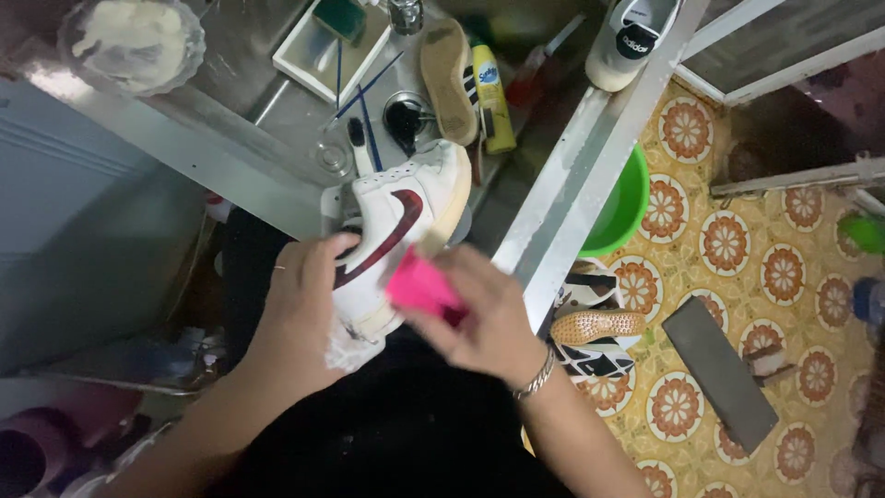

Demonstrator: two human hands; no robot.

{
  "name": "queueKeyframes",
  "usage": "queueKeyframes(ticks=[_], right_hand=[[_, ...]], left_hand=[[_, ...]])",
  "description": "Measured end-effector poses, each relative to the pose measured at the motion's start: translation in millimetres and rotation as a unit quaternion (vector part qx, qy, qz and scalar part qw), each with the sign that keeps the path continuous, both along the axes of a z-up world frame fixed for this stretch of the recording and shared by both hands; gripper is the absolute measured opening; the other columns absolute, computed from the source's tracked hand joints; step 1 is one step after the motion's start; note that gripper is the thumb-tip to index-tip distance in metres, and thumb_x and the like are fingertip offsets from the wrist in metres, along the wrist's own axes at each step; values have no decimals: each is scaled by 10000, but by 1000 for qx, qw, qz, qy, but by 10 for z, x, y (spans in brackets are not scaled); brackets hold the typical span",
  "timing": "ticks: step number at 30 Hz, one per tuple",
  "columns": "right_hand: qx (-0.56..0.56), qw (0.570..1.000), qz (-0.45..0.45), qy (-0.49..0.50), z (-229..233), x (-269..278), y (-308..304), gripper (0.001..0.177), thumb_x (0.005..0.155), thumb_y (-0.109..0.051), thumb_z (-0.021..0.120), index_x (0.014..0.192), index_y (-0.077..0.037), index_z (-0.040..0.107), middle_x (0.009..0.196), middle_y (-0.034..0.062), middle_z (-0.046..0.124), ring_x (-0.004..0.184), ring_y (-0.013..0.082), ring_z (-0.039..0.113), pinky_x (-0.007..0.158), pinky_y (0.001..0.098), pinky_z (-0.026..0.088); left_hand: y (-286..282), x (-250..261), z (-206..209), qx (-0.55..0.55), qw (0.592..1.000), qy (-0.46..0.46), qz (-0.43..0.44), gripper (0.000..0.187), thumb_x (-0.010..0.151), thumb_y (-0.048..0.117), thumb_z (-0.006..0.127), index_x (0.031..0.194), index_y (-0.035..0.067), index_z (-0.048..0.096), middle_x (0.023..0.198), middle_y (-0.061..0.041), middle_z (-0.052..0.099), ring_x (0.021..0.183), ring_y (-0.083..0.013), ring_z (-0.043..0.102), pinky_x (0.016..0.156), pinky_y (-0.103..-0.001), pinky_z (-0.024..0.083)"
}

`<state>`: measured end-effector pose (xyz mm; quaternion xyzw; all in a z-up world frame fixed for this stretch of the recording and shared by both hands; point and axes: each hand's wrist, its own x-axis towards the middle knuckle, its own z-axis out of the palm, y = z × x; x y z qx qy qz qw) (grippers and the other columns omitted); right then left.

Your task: Cleaning white sneakers at a sink using a brush and foam cleaner.

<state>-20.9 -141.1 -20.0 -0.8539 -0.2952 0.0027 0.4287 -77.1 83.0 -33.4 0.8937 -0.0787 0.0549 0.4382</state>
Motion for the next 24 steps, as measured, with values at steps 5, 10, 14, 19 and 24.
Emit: queueKeyframes(ticks=[5,10,14,19,24], right_hand=[[18,996,89,5,-140,37,-132,370,805,-257,884,1056,-42,719,992,139,690,842,284,704,720,350,569],[1,996,79,-47,-48,20,-77,343,834,-241,870,1069,-46,716,1043,130,702,924,307,719,806,367,589],[51,992,112,-9,-185,100,-172,413,809,-256,871,1116,-27,716,1054,148,694,919,301,721,812,359,593],[18,995,91,-43,-40,41,-110,392,817,-247,877,1131,-59,737,1042,128,713,926,302,718,848,365,586],[3,998,46,44,-223,106,-258,371,805,-264,897,1067,-49,747,939,116,704,836,287,711,763,362,575]], left_hand=[[-21,-14,-34,-5,1000,-20,-21,917,616,269,846,1371,-19,414,1302,-280,516,1226,-484,475,1040,-557,374],[-65,-11,-133,11,1000,-18,-6,873,647,274,849,1348,-24,423,1246,-258,549,1167,-469,512,1008,-553,396],[-62,-24,-194,23,1000,-19,3,877,638,266,851,1348,-25,426,1225,-270,552,1140,-477,528,989,-557,413],[-96,-2,-206,41,998,-26,33,918,601,265,876,1342,-20,417,1209,-313,533,1122,-495,527,975,-564,420],[-155,-30,-238,26,999,-22,30,950,601,276,888,1357,-25,398,1207,-314,537,1105,-492,540,951,-555,430]])
